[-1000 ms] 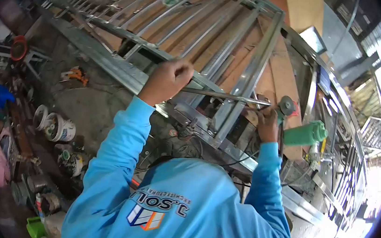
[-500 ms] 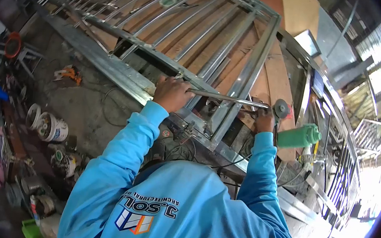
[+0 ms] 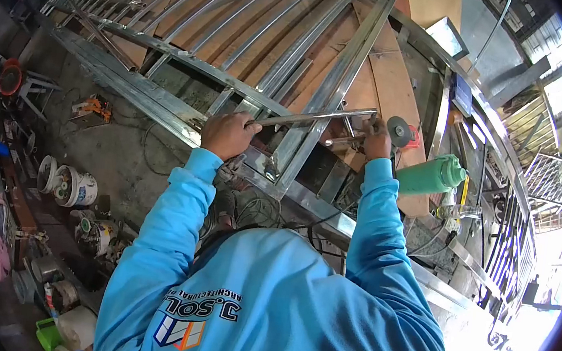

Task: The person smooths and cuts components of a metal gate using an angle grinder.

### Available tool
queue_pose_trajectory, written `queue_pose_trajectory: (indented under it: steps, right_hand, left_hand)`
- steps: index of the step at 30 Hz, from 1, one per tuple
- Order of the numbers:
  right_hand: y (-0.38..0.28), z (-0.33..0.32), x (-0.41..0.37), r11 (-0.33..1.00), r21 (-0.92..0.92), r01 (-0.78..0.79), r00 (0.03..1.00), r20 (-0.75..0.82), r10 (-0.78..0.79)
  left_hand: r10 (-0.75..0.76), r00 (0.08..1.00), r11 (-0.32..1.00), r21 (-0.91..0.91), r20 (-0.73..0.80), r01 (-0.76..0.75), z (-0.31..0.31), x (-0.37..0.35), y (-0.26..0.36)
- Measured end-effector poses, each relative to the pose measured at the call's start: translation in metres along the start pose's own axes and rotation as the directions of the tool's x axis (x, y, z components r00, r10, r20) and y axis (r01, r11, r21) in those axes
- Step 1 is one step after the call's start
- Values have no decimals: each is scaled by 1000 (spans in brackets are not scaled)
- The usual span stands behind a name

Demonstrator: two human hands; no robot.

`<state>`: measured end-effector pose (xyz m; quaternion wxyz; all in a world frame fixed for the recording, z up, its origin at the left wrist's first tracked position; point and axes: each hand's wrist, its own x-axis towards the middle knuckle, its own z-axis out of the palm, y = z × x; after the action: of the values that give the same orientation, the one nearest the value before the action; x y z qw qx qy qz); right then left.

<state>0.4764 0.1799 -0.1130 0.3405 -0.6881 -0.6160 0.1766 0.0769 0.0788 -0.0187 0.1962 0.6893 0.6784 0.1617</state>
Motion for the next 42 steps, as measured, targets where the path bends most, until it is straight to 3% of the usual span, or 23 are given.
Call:
queue_pose_trajectory:
  steps: [2, 3, 4, 5, 6, 9, 11, 12, 13, 15, 16, 18, 21, 24, 30, 36, 39, 42]
  right_hand:
    - [1, -11, -2, 997, 15, 71, 994, -87, -69]
    - [24, -24, 7, 653, -523, 548, 796, 86, -599]
    - [24, -28, 11, 651, -592, 475, 849, 115, -515]
    - [-17, -44, 5, 898, -306, 315, 949, 93, -301]
    - [-62, -61, -1, 998, 9, 69, 995, 66, -70]
    - [-118, -55, 2, 976, 211, 51, 983, 160, -86]
    - [-153, -31, 6, 965, 203, 164, 958, 202, -205]
    - [-169, -17, 10, 957, 195, 215, 942, 217, -256]
    - [-180, 6, 19, 943, 269, 194, 900, 334, -281]
    - [-234, 34, 15, 935, 346, 82, 820, 509, -260]
    - [-245, 61, 21, 894, 275, 354, 774, 449, -446]
    - [-289, 98, 18, 859, 255, 444, 727, 457, -512]
    - [-325, 166, 28, 857, 130, 499, 669, 571, -476]
    - [-352, 198, 28, 861, 103, 497, 627, 643, -439]
    - [-346, 230, 15, 845, 118, 521, 687, 530, -497]
    - [-333, 222, 6, 831, 114, 545, 721, 443, -533]
    - [-335, 218, 6, 839, 133, 527, 720, 455, -524]
    - [-338, 218, 10, 859, 155, 489, 735, 458, -501]
  left_hand:
    - [-17, 998, 999, -30, 60, 18, -8, -1, 16]
    - [-41, 996, 998, -43, 77, 44, -15, -4, 23]
    - [-42, 997, 998, -33, 67, 45, -23, -8, 26]
    - [-69, 997, 995, -68, 44, 72, -28, -14, 21]
    - [-95, 995, 990, -103, 22, 97, -31, -19, 14]
    - [-162, 984, 976, -156, -71, 150, -54, -47, -11]
    - [-204, 971, 968, -176, -128, 180, -72, -76, -34]
    - [-287, 950, 948, -176, -125, 264, -81, -92, -45]
    - [-365, 923, 923, -178, -121, 341, -89, -108, -58]
    - [-362, 893, 930, -177, -268, 324, -94, -136, -90]
    - [-406, 872, 912, -187, -273, 366, -96, -148, -102]
    - [-494, 823, 868, -213, -280, 448, -101, -161, -125]
    - [-593, 767, 799, -298, -245, 523, -110, -167, -150]
    - [-634, 749, 759, -344, -192, 553, -113, -161, -185]
    - [-621, 777, 776, -221, -103, 590, -145, -145, -206]
    - [-574, 812, 773, -257, 108, 580, -162, -141, -223]
    - [-531, 847, 815, -248, 41, 523, -165, -137, -218]
    - [-507, 859, 816, -279, 74, 506, -173, -128, -209]
